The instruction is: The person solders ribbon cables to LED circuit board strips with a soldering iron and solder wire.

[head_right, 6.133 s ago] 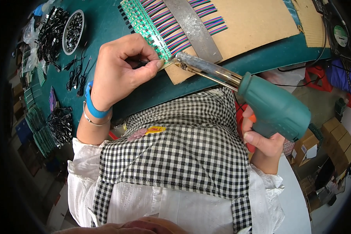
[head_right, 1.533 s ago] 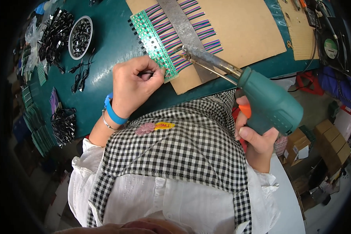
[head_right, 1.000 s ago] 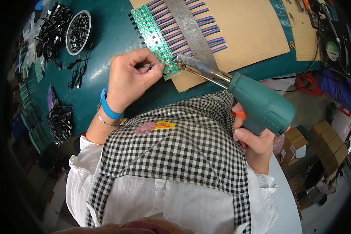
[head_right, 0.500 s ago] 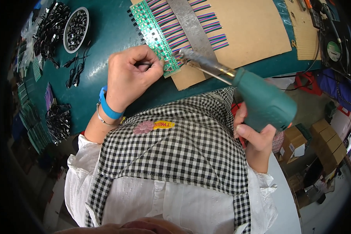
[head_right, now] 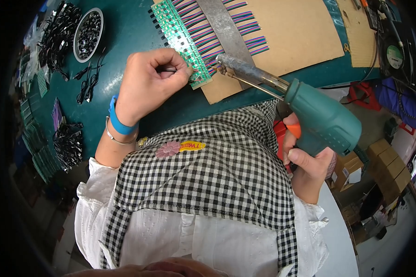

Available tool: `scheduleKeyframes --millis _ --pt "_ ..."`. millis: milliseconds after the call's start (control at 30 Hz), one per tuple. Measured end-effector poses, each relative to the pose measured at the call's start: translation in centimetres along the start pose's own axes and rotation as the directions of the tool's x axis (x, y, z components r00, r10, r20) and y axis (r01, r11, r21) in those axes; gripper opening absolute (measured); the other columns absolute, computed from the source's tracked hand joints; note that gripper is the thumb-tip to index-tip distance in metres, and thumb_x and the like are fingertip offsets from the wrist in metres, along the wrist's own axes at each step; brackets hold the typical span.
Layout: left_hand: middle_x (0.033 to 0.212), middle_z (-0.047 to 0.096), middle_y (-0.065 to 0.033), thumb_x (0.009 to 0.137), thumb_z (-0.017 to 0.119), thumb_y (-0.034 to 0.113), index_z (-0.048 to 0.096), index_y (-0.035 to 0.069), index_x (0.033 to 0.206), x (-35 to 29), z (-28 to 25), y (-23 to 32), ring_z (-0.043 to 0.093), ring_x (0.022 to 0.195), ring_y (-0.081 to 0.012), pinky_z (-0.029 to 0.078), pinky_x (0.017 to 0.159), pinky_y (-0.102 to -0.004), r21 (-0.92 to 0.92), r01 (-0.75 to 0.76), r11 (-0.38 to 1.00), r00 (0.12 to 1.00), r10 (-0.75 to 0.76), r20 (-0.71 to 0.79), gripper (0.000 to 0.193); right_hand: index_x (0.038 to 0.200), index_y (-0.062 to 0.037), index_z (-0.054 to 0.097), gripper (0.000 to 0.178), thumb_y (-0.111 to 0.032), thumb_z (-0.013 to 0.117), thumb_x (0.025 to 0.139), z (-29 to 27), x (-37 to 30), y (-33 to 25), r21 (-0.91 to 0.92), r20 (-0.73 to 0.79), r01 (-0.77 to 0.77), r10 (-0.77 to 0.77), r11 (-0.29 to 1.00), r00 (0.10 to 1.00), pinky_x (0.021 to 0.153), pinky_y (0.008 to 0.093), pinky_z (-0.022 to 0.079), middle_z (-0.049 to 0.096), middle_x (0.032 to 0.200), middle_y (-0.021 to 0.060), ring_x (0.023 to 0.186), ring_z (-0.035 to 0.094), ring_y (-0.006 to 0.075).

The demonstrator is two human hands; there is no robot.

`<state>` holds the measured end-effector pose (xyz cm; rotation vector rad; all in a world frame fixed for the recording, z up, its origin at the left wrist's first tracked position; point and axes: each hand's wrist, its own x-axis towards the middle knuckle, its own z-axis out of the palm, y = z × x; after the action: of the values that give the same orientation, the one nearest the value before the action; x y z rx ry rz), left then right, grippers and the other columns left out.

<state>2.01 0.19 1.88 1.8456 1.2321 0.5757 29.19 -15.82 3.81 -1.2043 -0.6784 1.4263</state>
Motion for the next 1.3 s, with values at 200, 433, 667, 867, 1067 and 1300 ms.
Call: scheduleKeyframes --millis 200,433,667,867,1067,1300 --pt "0.054 0.055 -0.0009 0.073 0.073 0.007 0.063 -0.001 0.068 0.6 -0.4 0.9 0.043 0.05 -0.0021 0.038 0.047 -0.0208 0.07 -0.059 0.996 0.994 0.052 0.097 0.014 0.119 0.0129 0.046 0.063 -0.005 0.076 0.067 -0.6 -0.7 0.1 -0.035 0.028 0.024 -0.023 0.999 0.999 0.044 0.0241 0.047 0.057 0.107 0.0245 0.057 0.057 0.0178" --pt "0.055 0.057 -0.003 0.072 0.073 0.007 0.064 -0.001 0.068 1.6 -0.9 0.6 0.046 0.05 -0.0046 0.041 0.048 -0.0217 0.044 -0.053 0.998 0.97 0.041 0.241 0.013 0.122 0.0124 0.043 0.063 0.0 0.074 0.069 -0.3 -0.6 0.6 0.02 0.048 0.02 -0.021 1.0 0.999 0.046 0.0243 0.048 0.057 0.105 0.0244 0.059 0.058 0.0189" --pt "0.056 0.06 -0.0055 0.071 0.072 0.007 0.064 -0.002 0.068 2.4 -1.4 1.1 0.053 0.051 -0.0069 0.046 0.051 -0.0233 0.111 -0.069 0.991 0.951 0.031 0.307 0.013 0.123 0.0111 0.041 0.061 0.002 0.073 0.071 -0.6 -0.7 0.9 0.013 0.058 0.035 -0.035 0.999 0.998 0.049 0.0254 0.051 0.055 0.103 0.0221 0.061 0.059 0.0187" --pt "0.056 0.06 -0.007 0.067 0.07 0.006 0.064 -0.001 0.066 2.4 -1.3 1.0 0.055 0.048 -0.0106 0.046 0.049 -0.0241 0.14 -0.119 0.983 0.955 0.075 0.287 0.01 0.105 0.0098 0.047 0.055 -0.015 0.079 0.069 1.0 -0.2 0.8 -0.067 -0.064 0.02 -0.024 0.998 0.998 0.04 0.0238 0.038 0.053 0.062 0.0111 0.046 0.05 0.0157" --pt "0.055 0.058 -0.009 0.066 0.068 0.006 0.063 0.0 0.065 2.8 -1.4 1.4 0.055 0.046 -0.0154 0.044 0.048 -0.0257 0.22 -0.197 0.955 0.939 0.119 0.323 0.008 0.116 0.0098 0.045 0.058 -0.008 0.076 0.071 0.2 -0.4 1.0 -0.05 0.028 0.003 -0.002 0.999 1.0 0.044 0.0245 0.045 0.057 0.08 0.0174 0.053 0.054 0.0166" --pt "0.055 0.058 -0.0088 0.066 0.068 0.005 0.063 0.0 0.065 2.9 -1.4 1.4 0.054 0.046 -0.0149 0.043 0.048 -0.0255 0.204 -0.193 0.96 0.933 0.115 0.341 0.007 0.121 0.0093 0.046 0.057 -0.003 0.072 0.072 0.8 -0.2 0.4 -0.041 0.024 0.0 0.001 0.999 1.0 0.049 0.0243 0.047 0.058 0.099 0.0209 0.059 0.057 0.0166"
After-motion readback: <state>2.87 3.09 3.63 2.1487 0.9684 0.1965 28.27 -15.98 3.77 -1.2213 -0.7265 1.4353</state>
